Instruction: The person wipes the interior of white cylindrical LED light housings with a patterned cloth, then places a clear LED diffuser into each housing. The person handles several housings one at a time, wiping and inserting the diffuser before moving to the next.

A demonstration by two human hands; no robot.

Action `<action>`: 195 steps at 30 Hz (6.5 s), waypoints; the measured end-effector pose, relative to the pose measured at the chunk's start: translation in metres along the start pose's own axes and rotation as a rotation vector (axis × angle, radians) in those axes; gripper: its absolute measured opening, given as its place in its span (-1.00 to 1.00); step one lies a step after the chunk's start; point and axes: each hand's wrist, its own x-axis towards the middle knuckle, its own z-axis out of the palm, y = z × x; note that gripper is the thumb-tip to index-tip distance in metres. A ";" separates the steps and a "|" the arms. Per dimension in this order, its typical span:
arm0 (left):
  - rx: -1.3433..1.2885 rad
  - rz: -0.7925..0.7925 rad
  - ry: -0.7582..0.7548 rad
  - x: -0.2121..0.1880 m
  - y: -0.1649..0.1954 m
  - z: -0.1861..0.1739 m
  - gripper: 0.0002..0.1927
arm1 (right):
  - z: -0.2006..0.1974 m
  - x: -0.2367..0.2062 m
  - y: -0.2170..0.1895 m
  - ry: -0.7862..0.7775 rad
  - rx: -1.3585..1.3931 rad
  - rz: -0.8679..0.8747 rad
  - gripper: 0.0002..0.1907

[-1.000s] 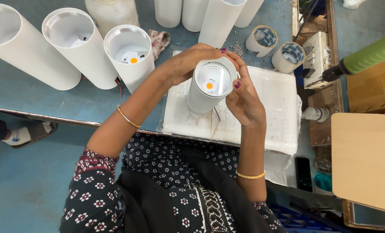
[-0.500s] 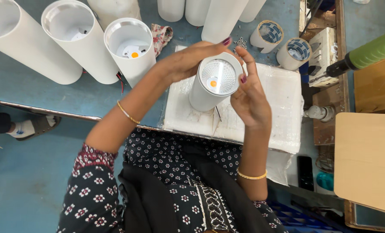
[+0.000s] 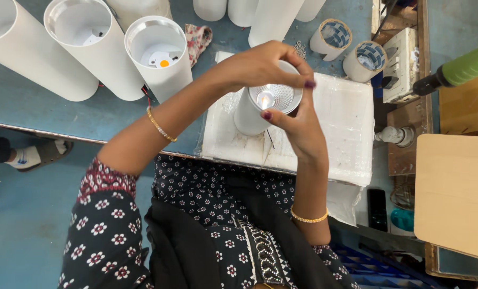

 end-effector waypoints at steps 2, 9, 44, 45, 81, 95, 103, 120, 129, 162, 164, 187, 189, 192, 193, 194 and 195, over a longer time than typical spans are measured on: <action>-0.339 -0.293 -0.067 -0.013 -0.002 -0.007 -0.40 | -0.005 0.001 0.002 -0.010 0.188 0.037 0.05; -0.455 -0.318 -0.049 -0.016 -0.017 -0.016 -0.50 | -0.026 0.007 -0.004 -0.135 0.255 0.081 -0.09; -0.229 -0.402 -0.123 -0.005 -0.007 -0.021 -0.43 | -0.020 0.006 -0.014 -0.148 0.162 0.058 -0.08; -0.155 -0.276 -0.163 -0.001 -0.005 -0.020 -0.46 | -0.016 0.005 -0.013 -0.152 0.088 0.037 -0.04; 0.056 -0.238 -0.082 0.003 0.002 -0.019 -0.57 | -0.029 0.007 -0.012 -0.106 0.180 0.102 -0.11; -0.653 -0.137 -0.115 -0.023 -0.006 -0.014 -0.40 | -0.040 0.008 0.004 -0.150 0.505 0.154 -0.06; 0.108 -0.160 -0.082 0.006 -0.009 -0.015 -0.46 | -0.019 0.006 -0.011 -0.177 0.098 0.081 0.14; -0.215 -0.270 -0.067 -0.009 -0.005 -0.020 -0.55 | -0.019 0.007 -0.018 -0.173 0.115 0.100 0.13; 0.031 -0.179 -0.009 0.005 -0.007 0.001 -0.41 | -0.004 -0.001 -0.004 -0.067 0.006 -0.031 0.25; 0.118 0.000 -0.049 0.018 -0.019 -0.007 -0.51 | -0.017 -0.002 -0.008 -0.107 -0.083 -0.031 0.12; 0.322 0.073 0.027 0.021 -0.016 0.001 -0.40 | -0.010 -0.005 -0.003 -0.023 -0.252 -0.081 0.16; 0.289 -0.160 -0.117 0.017 -0.010 -0.005 -0.42 | 0.006 -0.007 -0.010 0.063 -0.176 0.014 0.25; 0.271 -0.166 -0.095 0.013 -0.008 -0.004 -0.39 | 0.010 -0.008 -0.007 0.038 -0.183 -0.062 0.25; -0.079 -0.085 -0.085 0.001 -0.007 -0.009 -0.45 | 0.002 -0.006 -0.006 0.042 -0.015 -0.065 0.18; -0.258 -0.154 -0.077 -0.002 -0.007 -0.010 -0.46 | -0.003 -0.005 -0.006 0.053 0.073 -0.047 0.15; -0.440 -0.224 -0.067 -0.005 -0.008 -0.011 -0.46 | -0.010 -0.004 -0.007 0.007 0.197 -0.006 0.12; -0.519 -0.187 -0.095 -0.009 -0.009 -0.012 -0.48 | -0.017 -0.005 -0.009 -0.039 0.319 0.036 0.09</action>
